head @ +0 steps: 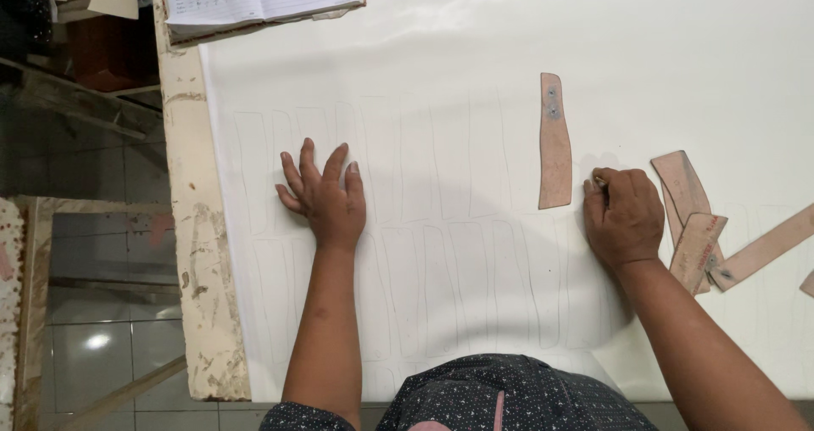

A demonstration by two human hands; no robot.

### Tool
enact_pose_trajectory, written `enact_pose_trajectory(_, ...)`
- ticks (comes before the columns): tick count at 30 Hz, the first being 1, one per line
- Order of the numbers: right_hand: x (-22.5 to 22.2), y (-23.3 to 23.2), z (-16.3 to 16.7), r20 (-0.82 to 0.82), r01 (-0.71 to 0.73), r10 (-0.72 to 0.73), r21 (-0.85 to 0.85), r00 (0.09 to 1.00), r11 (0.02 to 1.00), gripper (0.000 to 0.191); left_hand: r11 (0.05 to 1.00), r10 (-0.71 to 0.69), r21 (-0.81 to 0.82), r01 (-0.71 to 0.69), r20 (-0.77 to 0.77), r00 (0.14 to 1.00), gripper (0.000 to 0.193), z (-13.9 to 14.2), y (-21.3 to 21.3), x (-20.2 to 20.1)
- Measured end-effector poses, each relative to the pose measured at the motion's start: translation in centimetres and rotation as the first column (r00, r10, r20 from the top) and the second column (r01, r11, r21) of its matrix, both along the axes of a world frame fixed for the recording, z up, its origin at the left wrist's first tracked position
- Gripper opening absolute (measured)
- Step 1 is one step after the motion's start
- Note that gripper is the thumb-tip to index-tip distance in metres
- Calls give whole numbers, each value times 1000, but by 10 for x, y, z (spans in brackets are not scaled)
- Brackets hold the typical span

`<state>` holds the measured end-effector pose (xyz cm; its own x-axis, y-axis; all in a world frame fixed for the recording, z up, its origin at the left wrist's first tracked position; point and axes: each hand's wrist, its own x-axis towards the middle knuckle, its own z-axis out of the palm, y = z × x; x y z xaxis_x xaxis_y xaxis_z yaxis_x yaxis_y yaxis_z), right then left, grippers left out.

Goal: The person uses a pencil and several wooden pattern pieces to trace outlines onto a large white sheet of paper. They repeatedly position each pattern, trace its edges, and move it to a new location to create multiple identical outlines.

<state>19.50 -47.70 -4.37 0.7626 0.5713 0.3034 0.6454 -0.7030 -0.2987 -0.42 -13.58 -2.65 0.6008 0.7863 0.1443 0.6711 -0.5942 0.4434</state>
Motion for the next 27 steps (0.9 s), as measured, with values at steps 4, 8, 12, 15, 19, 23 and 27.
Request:
enact_pose_trajectory(4, -1, 1, 1, 24, -6, 5, 27, 1000, 1000, 13, 999, 11, -33, -12, -44, 999, 30, -2, -2, 4)
enact_pose_trajectory(8, -1, 1, 2, 3, -3, 3, 30, 1000, 1000, 13, 1000, -9, 22, 11, -80, 997, 29, -3, -8, 13)
enact_pose_trajectory(12, 0, 2, 5, -7, 3, -3, 16, 1000, 1000, 13, 986, -154, -65, 155, 17, 988, 44, -4, -32, 24)
enact_pose_trajectory(15, -1, 2, 7, -3, 1, 0, 32, 1000, 999, 14, 977, -181, -115, 182, 14, 983, 53, -5, -44, 28)
enact_pose_trajectory(19, -1, 2, 7, 5, -8, 7, 48, 1000, 999, 13, 982, -173, -73, 173, 3, 985, 52, -9, -52, 34)
enact_pose_trajectory(23, 1, 2, 9, -30, -1, 3, 44, 1000, 999, 13, 967, -254, -15, 254, -94, 962, 39, -11, -69, 51)
enact_pose_trajectory(27, 1, 4, 13, -31, 3, -1, 56, 1000, 998, 11, 895, -433, -101, 435, 39, 900, 41, -7, -95, 64)
